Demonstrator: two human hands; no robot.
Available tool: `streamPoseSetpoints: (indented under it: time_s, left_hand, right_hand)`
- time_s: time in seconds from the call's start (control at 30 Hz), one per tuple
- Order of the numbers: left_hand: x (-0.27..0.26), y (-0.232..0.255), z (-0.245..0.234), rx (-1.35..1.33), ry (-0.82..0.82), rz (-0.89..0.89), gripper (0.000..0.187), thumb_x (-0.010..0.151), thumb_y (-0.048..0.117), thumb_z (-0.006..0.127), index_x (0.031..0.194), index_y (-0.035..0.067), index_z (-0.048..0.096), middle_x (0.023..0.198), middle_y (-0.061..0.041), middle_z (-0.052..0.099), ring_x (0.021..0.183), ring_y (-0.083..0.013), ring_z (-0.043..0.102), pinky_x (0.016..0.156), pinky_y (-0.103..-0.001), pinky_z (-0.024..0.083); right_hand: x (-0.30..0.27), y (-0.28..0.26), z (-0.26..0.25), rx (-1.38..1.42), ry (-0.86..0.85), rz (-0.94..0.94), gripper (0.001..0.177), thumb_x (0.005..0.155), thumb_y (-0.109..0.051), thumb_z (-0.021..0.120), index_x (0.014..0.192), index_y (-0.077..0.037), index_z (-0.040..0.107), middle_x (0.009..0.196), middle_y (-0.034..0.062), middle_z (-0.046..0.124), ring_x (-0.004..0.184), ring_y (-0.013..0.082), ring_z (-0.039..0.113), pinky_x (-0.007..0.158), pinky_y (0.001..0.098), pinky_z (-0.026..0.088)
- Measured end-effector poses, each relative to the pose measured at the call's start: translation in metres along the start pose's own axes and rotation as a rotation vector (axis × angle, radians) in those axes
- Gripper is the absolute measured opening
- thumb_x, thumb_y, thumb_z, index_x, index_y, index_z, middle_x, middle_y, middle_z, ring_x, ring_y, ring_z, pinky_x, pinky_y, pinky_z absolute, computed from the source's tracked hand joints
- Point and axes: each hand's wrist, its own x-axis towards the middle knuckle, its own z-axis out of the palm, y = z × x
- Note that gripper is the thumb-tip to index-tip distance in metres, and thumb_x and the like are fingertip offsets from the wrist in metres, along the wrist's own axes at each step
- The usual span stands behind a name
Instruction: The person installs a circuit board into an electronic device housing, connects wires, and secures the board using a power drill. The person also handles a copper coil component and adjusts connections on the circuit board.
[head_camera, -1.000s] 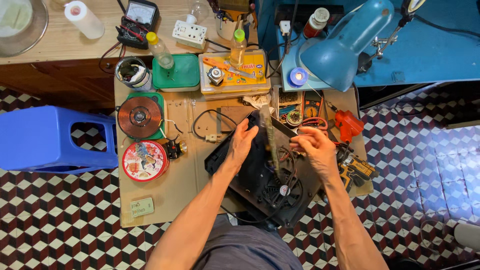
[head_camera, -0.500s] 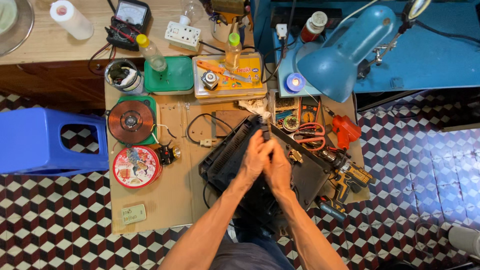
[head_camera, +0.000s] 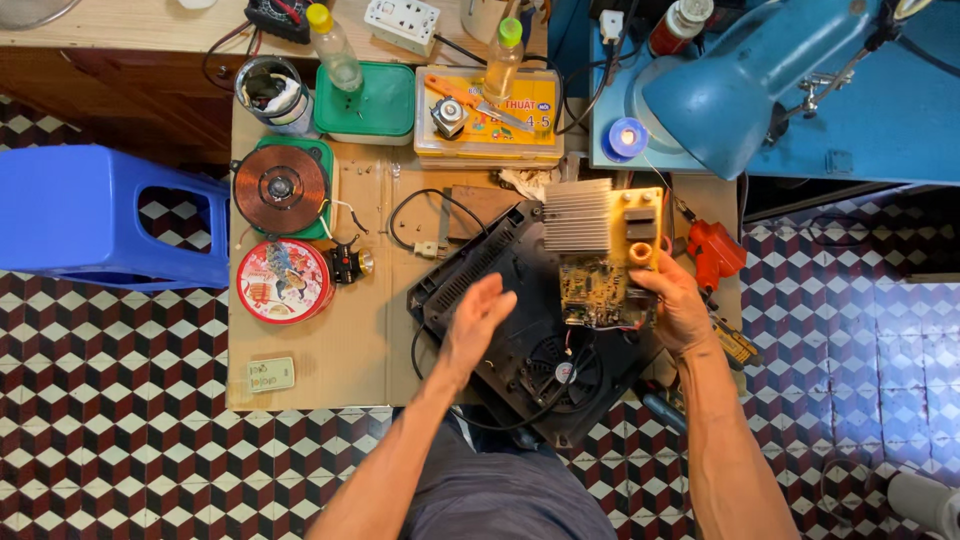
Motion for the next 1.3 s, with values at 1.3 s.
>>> streamPoseSetpoints:
  time_s: [1.3]
  left_hand:
    - [-0.05,-0.022,-0.118,-0.301,0.061,-0.364,0.045,0.092,0.029,0.073,0.128,0.004,0.062,0.117,-0.007,0.07,0.105,-0.0175,0.067,0.09,-0.037,0.056]
  right_hand:
    - [-0.084,0.162,0.144,0.311,0.439,0.231,0.037,0.098,-0.032,0.063,0.122,-0.004,0.067,0.108,0.0042,0.07,0.092,0.0126,0.066,0.083,0.0272,0.055]
